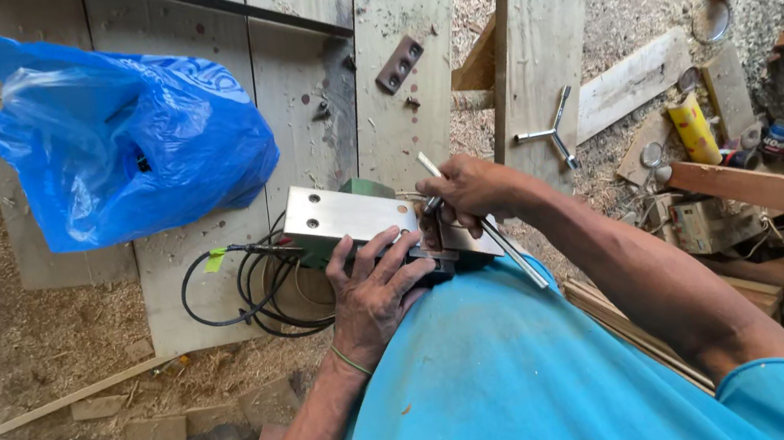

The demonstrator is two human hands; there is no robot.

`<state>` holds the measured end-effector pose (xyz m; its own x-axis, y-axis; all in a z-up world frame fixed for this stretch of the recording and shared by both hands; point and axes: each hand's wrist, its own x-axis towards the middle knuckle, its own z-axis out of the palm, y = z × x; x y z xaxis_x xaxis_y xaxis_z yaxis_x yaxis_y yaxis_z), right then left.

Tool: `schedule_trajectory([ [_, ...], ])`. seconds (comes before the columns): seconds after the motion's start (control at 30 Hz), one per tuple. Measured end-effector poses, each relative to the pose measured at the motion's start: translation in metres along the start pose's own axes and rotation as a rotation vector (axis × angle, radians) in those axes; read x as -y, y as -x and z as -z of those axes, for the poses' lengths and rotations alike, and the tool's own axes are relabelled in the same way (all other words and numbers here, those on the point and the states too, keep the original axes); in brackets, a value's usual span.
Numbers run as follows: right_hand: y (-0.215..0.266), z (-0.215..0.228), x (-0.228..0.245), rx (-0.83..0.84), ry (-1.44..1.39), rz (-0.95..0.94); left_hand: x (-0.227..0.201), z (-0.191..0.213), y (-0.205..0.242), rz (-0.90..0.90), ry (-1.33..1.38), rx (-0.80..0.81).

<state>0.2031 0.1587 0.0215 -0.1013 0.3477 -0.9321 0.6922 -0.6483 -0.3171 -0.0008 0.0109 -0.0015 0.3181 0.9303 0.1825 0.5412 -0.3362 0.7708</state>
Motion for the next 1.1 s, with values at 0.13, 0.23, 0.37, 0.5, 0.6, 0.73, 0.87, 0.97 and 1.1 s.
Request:
schedule_trajectory([
  [0.13,0.001,-0.007,0.000,-0.036,0.294,0.094,-0.001,-0.003,0.007,0.012,0.021,0.011],
  [0.23,0.002,-0.005,-0.004,-0.028,0.366,0.156,-0.001,-0.003,0.005,0.019,0.043,0.003],
  [0.37,0.001,-0.003,-0.009,-0.106,0.370,0.160,0.000,0.006,-0.004,-0.022,0.020,-0.016],
  [0.5,0.000,-0.024,-0.028,-0.344,0.456,0.184,0.017,0.026,-0.014,-0.039,-0.005,-0.088],
  [0.6,-0.005,-0.028,-0.034,-0.484,0.484,0.213,0.049,0.030,-0.045,-0.018,-0.157,-0.220],
  [0.73,-0.016,-0.024,-0.035,-0.420,0.576,0.499,0.082,0.034,-0.066,0.134,-0.170,-0.077],
  [0.87,-0.011,-0.014,-0.044,-0.278,0.810,0.892,0.078,0.047,-0.055,0.074,-0.141,-0.128],
  [0.97,-0.033,0.016,-0.024,-0.193,0.856,1.165,0.066,0.042,-0.079,0.018,-0.165,-0.130],
  [1.1,-0.037,0.007,-0.043,-0.131,1.041,1.171,0.004,0.008,-0.078,0.137,-0.195,-0.001],
])
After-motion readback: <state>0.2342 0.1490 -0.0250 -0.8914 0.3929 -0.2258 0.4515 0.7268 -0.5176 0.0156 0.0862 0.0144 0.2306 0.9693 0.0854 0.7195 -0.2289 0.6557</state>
